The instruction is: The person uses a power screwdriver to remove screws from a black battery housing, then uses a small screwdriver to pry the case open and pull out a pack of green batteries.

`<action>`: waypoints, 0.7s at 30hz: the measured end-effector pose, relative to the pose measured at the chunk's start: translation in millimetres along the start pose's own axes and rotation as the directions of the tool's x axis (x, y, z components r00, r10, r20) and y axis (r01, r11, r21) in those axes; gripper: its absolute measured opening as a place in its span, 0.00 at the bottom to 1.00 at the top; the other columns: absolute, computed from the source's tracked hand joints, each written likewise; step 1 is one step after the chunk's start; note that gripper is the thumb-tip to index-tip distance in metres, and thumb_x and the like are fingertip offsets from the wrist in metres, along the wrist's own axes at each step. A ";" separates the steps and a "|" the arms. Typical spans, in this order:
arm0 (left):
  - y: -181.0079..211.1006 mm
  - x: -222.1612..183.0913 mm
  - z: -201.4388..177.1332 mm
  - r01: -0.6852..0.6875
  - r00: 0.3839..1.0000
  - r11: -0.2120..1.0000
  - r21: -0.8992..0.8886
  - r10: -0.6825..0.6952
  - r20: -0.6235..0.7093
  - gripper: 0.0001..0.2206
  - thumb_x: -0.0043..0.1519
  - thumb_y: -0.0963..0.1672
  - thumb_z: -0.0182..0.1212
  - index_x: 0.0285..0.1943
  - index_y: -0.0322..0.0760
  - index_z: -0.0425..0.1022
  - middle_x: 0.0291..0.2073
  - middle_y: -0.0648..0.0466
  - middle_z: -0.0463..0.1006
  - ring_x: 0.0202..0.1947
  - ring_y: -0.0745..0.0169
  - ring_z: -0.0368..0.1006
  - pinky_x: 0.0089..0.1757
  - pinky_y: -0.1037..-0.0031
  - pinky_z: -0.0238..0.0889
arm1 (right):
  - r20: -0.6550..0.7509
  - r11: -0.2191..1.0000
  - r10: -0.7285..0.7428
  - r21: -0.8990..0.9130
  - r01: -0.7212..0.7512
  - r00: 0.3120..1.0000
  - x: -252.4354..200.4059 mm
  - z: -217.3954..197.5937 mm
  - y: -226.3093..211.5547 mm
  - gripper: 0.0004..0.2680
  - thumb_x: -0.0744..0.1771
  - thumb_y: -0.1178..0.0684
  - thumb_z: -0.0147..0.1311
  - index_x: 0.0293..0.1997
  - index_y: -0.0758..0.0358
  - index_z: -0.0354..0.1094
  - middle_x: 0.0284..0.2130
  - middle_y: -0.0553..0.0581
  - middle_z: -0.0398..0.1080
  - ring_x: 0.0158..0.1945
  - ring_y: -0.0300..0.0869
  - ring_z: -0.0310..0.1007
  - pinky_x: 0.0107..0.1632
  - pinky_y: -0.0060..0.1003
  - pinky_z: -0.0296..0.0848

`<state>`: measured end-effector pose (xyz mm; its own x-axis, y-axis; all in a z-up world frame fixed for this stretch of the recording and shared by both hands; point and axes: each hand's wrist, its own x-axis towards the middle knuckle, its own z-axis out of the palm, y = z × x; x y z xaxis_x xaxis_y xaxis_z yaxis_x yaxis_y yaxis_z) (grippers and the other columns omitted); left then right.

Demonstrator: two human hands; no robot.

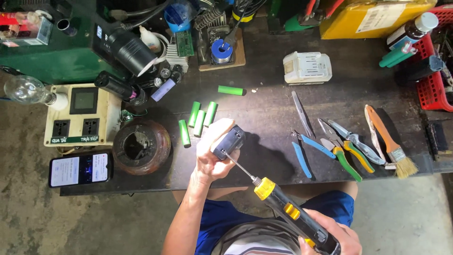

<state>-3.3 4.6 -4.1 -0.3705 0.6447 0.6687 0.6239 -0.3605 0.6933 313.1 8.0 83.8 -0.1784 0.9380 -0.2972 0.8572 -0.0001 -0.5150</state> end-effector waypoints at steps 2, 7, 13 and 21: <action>0.5 0.4 0.3 -0.001 1.000 1.000 0.012 0.001 0.003 0.23 0.60 0.41 0.63 0.65 0.26 0.70 0.60 0.39 0.75 0.62 0.38 0.75 0.65 0.56 0.69 | -0.012 1.000 -0.002 -0.026 0.001 1.000 -0.3 1.4 1.4 0.17 0.54 0.49 0.68 0.45 0.42 0.83 0.32 0.41 0.85 0.35 0.35 0.83 0.49 0.33 0.79; 0.5 0.8 0.6 -0.009 1.000 0.999 0.044 0.010 0.000 0.23 0.58 0.41 0.63 0.64 0.26 0.70 0.60 0.39 0.76 0.61 0.39 0.76 0.64 0.56 0.70 | -0.073 0.976 -0.213 0.031 0.215 0.974 4.2 13.9 26.2 0.19 0.53 0.46 0.72 0.46 0.49 0.81 0.32 0.44 0.83 0.35 0.36 0.84 0.44 0.32 0.82; 1.3 0.0 1.7 -0.001 1.000 0.998 0.060 0.000 0.013 0.24 0.58 0.42 0.62 0.64 0.26 0.70 0.60 0.39 0.76 0.61 0.39 0.76 0.64 0.56 0.70 | -0.058 0.986 -0.164 0.026 0.166 0.985 1.9 8.5 21.7 0.17 0.54 0.47 0.69 0.44 0.46 0.82 0.31 0.43 0.84 0.35 0.35 0.83 0.45 0.32 0.81; 1.0 -1.6 3.0 -0.003 1.000 0.997 0.076 0.001 0.023 0.23 0.59 0.42 0.63 0.64 0.27 0.71 0.60 0.41 0.76 0.61 0.41 0.76 0.64 0.57 0.69 | -0.018 0.991 -0.081 0.101 0.083 0.997 0.8 8.1 21.7 0.18 0.53 0.49 0.72 0.45 0.45 0.82 0.27 0.44 0.84 0.31 0.36 0.83 0.44 0.32 0.81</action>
<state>0.0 5.3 -5.3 -0.3536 0.6598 0.6630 0.6757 -0.3100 0.6689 327.6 5.9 65.8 -0.2385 0.9411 -0.2396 0.7866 0.0425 -0.6160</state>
